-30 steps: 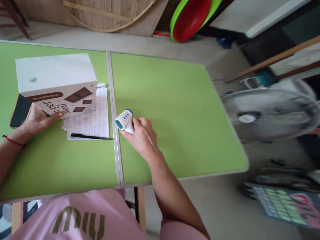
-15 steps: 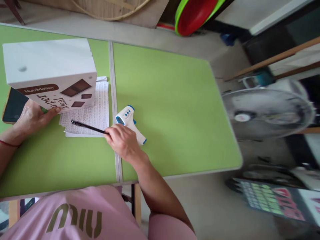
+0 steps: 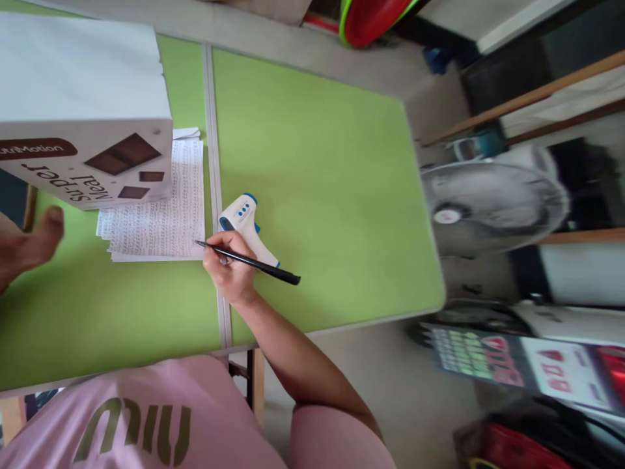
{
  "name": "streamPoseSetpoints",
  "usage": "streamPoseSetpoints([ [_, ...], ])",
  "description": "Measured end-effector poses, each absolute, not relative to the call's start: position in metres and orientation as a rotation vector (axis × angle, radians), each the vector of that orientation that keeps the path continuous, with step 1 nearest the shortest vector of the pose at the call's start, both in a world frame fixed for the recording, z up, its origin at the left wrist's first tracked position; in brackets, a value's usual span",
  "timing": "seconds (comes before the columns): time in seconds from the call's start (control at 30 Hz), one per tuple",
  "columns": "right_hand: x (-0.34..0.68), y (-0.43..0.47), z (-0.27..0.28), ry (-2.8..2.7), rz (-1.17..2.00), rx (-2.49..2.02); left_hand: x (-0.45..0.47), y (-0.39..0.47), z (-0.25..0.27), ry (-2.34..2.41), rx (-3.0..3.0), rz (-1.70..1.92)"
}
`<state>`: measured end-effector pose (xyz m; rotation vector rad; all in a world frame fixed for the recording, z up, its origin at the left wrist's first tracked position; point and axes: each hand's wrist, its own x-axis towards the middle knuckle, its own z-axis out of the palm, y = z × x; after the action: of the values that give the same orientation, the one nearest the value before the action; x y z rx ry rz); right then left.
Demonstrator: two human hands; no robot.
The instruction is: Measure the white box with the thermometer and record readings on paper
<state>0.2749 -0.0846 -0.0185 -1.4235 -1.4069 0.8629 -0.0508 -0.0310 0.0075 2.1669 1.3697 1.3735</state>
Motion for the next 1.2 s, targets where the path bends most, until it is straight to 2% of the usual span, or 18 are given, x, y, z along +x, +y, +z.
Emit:
streamPoseSetpoints([
  [0.07,0.276,-0.085,-0.018,-1.401,0.856,-1.434,-0.03,-0.045,0.013,1.013,2.614,1.228],
  [0.17,0.277,-0.084,-0.017,-1.445,0.769,-1.417,0.01,-0.069,0.02,0.765,2.694,0.745],
  [0.3,0.279,-0.081,-0.016,-1.483,0.69,-1.374,0.047,-0.098,0.018,0.786,2.759,0.258],
  [0.4,0.28,-0.08,-0.016,-1.496,0.721,-1.385,0.06,-0.114,0.013,0.88,2.785,0.085],
  [0.7,0.284,-0.079,-0.019,-1.657,0.712,-1.356,0.081,-0.125,-0.005,0.928,2.767,0.17],
  [1.2,0.285,-0.079,-0.024,-1.819,0.654,-1.232,0.083,-0.124,-0.002,0.915,2.764,0.146],
])
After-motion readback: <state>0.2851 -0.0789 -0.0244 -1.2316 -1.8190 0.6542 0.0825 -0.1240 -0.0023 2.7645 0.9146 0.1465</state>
